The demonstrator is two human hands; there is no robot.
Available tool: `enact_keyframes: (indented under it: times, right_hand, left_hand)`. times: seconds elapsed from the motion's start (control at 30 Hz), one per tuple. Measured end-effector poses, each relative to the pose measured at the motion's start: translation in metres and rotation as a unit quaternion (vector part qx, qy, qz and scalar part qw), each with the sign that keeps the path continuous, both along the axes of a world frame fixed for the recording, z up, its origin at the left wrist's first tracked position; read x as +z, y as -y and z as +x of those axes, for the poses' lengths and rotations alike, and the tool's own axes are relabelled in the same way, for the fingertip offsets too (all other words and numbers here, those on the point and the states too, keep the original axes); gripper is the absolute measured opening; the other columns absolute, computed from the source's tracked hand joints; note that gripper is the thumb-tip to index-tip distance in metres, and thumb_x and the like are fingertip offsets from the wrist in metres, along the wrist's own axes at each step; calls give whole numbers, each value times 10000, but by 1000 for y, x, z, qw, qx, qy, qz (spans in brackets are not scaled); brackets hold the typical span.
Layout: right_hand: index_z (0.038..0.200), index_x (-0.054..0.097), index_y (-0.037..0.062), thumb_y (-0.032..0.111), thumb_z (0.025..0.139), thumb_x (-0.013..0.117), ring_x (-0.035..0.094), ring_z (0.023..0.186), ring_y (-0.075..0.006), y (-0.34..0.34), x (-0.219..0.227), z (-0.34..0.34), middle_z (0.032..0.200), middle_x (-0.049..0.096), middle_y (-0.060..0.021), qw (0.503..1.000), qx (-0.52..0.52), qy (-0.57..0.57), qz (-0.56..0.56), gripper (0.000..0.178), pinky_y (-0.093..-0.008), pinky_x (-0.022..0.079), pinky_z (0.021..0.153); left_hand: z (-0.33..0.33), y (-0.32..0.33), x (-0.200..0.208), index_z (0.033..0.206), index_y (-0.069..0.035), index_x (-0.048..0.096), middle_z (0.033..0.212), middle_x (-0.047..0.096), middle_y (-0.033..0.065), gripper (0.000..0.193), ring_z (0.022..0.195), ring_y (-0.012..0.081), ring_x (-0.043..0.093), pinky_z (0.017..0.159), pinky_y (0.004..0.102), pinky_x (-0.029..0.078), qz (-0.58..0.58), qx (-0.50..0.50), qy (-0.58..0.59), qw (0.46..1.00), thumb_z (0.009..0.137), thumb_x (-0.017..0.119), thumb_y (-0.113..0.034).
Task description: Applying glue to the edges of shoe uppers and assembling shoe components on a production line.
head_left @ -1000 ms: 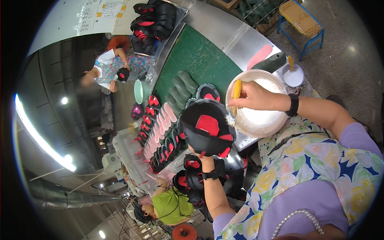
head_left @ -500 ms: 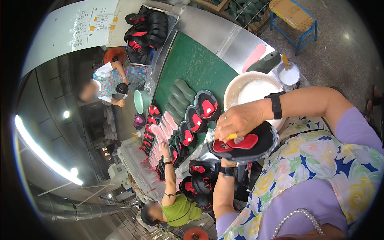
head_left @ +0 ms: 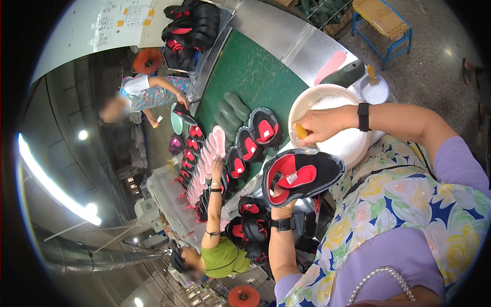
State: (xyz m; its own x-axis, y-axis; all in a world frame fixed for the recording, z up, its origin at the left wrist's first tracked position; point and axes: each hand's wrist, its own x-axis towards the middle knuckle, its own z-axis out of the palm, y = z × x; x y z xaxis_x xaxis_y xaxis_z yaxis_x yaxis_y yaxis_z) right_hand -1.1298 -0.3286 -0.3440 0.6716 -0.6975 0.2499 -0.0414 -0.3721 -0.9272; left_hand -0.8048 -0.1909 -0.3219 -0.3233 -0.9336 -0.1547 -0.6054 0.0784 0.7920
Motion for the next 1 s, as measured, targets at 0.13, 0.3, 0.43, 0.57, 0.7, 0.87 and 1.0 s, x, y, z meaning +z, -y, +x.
enact_keyframes:
  times: [0.13, 0.3, 0.43, 0.57, 0.7, 0.87, 1.0]
  right_hand:
    - [959, 582, -22, 198, 853, 693, 664, 788, -385, 1, -18, 5, 791, 656, -211, 994, -21, -58, 87, 267, -427, 507, 696]
    - [994, 621, -15, 108, 836, 664, 662, 902, -421, -13, -117, 37, 905, 671, -246, 978, -147, -146, -27, 204, -481, 517, 775]
    - [1027, 638, -6, 95, 822, 674, 672, 863, -413, -16, -127, 35, 879, 680, -232, 966, -100, -228, -75, 231, -476, 529, 772]
    - [990, 618, 9, 135, 849, 676, 674, 819, -372, -9, -49, 10, 870, 681, -192, 986, -123, -115, -10, 198, -450, 516, 745]
    - [974, 594, 37, 218, 893, 663, 657, 766, -336, -5, -8, 17, 845, 668, -149, 982, -112, 152, 27, 210, -412, 498, 718]
    - [947, 585, 40, 247, 898, 656, 655, 780, -330, -11, -13, 5, 826, 657, -140, 995, -80, 49, -24, 224, -402, 496, 726]
    - [978, 589, 55, 231, 898, 653, 658, 841, -321, -17, -4, -23, 866, 657, -146, 993, -26, -89, 73, 204, -400, 494, 752]
  left_hand:
    - [41, 3, -12, 1460, -53, 428, 1406, 543, 170, 667, 1286, 302, 535, 1122, 426, 415, 129, 127, -147, 972, 850, 693, 5]
    - [59, 4, -10, 1353, 4, 554, 1365, 579, 154, 460, 1242, 259, 569, 1094, 386, 449, 113, 118, -108, 981, 910, 656, -64]
    - [68, -4, -1, 1361, 0, 544, 1317, 616, 155, 435, 1202, 245, 596, 1066, 351, 464, 110, 136, -74, 982, 947, 616, -112]
    - [72, 9, -24, 1428, -12, 469, 1368, 579, 138, 501, 1225, 224, 580, 1059, 347, 463, 165, 131, -101, 972, 955, 611, -93]
    - [39, 20, -30, 1432, -11, 463, 1380, 569, 136, 507, 1232, 223, 574, 1060, 345, 461, 168, 128, -134, 968, 955, 614, -91]
    - [7, 59, -16, 1437, -10, 456, 1394, 557, 133, 514, 1242, 222, 566, 1062, 344, 458, 156, 152, -165, 962, 955, 616, -89]
    - [-5, 57, -3, 1441, -10, 451, 1405, 547, 131, 520, 1250, 221, 560, 1064, 342, 456, 147, 183, -186, 954, 955, 618, -88]
